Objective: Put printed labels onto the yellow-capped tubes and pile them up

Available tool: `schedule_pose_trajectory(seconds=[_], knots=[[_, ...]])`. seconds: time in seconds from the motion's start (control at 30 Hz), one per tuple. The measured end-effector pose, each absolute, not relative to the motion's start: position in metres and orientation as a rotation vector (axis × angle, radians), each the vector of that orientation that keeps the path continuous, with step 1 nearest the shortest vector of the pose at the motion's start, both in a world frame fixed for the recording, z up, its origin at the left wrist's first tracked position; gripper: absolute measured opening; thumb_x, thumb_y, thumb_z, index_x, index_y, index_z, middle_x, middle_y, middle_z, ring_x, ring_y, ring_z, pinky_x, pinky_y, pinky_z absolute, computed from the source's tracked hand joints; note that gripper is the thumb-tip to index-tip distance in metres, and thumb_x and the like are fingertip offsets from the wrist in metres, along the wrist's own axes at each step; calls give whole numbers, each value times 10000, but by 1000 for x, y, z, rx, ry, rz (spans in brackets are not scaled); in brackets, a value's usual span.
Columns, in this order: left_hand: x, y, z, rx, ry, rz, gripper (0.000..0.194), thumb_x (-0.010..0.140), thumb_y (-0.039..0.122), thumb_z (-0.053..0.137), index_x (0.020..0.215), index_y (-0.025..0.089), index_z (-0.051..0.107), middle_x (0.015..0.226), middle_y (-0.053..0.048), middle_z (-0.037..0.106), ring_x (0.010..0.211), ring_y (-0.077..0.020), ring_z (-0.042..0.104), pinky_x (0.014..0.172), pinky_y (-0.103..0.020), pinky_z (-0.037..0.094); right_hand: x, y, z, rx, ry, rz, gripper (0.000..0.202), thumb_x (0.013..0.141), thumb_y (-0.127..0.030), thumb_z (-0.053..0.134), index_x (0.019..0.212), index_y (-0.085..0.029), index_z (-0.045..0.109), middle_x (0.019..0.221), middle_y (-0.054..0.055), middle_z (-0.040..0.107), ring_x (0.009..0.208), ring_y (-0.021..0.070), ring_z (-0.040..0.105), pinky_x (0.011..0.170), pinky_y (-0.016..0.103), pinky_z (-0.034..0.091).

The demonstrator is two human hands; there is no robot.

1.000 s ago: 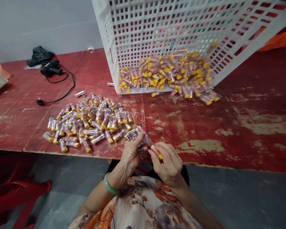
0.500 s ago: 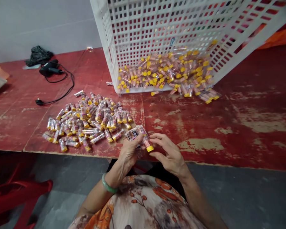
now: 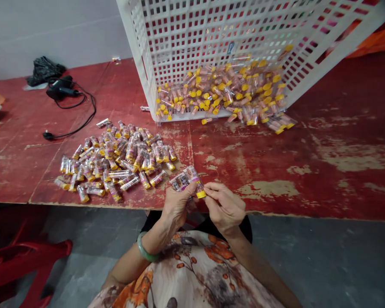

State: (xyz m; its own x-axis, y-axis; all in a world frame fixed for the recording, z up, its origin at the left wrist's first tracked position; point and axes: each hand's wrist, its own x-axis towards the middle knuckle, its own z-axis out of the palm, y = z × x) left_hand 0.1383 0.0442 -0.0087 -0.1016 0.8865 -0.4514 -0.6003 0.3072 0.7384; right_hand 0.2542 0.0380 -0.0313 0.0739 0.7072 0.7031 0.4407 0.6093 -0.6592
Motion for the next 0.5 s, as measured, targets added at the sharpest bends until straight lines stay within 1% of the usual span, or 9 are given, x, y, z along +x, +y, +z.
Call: schedule_pose_trajectory(seconds=[0.1, 0.23, 0.3, 0.43, 0.5], knots=[[138, 43, -8, 352, 1097, 1265, 310, 559, 327, 841, 727, 151, 649, 632, -2, 634, 499, -98, 567, 535, -227, 486, 254, 38, -31, -1013, -1600, 196, 265, 763, -48, 549, 932, -229, 644, 848, 54, 671, 743, 167, 653, 634, 298, 548], [138, 42, -5, 369, 1078, 1205, 297, 590, 333, 825, 759, 149, 662, 650, -15, 651, 474, -90, 560, 473, -201, 461, 256, 38, -26, -1010, -1606, 276, 316, 767, -60, 532, 1026, -211, 631, 919, 79, 666, 812, 187, 650, 683, 325, 554], [138, 41, -3, 362, 1060, 1189, 309, 585, 328, 828, 775, 148, 663, 657, -11, 649, 464, -83, 554, 457, -192, 458, 257, 39, -25, -1000, -1597, 279, 295, 770, -64, 533, 997, -213, 649, 926, 78, 668, 807, 186, 654, 677, 323, 554], [140, 38, -2, 343, 1062, 1183, 338, 565, 335, 837, 773, 146, 648, 644, 9, 628, 439, -69, 531, 448, -191, 461, 255, 38, -27, -1021, -1564, 184, 230, 770, -57, 559, 905, -213, 661, 841, 51, 672, 716, 154, 652, 608, 277, 544], [141, 37, -1, 336, 1068, 1185, 349, 560, 331, 840, 775, 142, 640, 637, 16, 618, 435, -65, 526, 447, -187, 461, 254, 38, -28, -1012, -1573, 138, 213, 766, -43, 573, 886, -197, 658, 827, 52, 674, 709, 146, 654, 606, 262, 544]])
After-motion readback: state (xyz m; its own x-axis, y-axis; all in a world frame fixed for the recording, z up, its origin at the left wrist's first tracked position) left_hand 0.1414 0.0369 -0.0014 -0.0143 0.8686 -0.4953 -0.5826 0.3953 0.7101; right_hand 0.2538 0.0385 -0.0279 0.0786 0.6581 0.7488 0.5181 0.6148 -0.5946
